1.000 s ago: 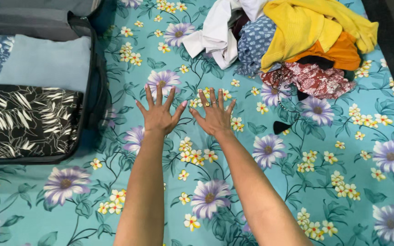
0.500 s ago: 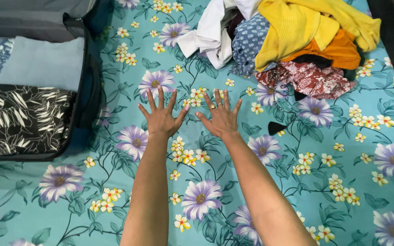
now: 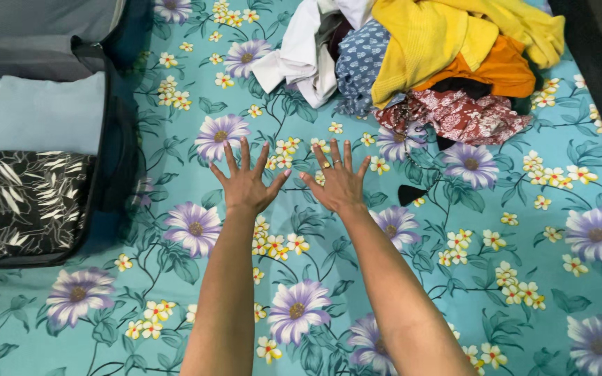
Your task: The person folds a light blue garment and places it into an open suitcase. They then fold a black and white patterned dress on the bed and place it into the suitcase. Finally, they pick up a black garment from the bed.
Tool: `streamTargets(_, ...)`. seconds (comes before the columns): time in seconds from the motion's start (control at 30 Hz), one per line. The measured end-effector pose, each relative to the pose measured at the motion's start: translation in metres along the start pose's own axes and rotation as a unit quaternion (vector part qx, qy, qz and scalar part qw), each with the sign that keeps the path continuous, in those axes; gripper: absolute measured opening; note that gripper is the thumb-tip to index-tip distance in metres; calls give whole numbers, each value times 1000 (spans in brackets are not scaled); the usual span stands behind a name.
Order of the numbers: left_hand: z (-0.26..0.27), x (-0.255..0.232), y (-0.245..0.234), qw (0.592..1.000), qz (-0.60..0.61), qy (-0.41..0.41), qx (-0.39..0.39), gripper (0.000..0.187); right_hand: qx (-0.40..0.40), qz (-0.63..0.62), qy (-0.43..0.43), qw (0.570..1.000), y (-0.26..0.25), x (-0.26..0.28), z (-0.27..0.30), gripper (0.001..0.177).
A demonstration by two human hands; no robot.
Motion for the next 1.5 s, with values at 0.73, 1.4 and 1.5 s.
streamTargets(0.73, -18, -183, 37, 1000, 8, -18, 4, 85, -4, 22, -30, 999, -25, -165, -7, 78)
streamTargets(1.4, -12, -199, 113, 997, 57, -26, -50, 83, -72, 14, -67, 995, 40, -195, 3, 77)
streamTargets(1.5, -12, -199, 114, 996, 50, -24, -75, 82, -71, 19, -57, 996, 40, -193, 2, 75)
Point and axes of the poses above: each hand's wrist, its own z-axis away from the middle knuckle, its own y-axis out of the palm, x = y × z, the point moved 6 cm from there along -z, towards the middle knuckle, and after that the axes turned 12 degrees about -z, right-handed, at the moved point
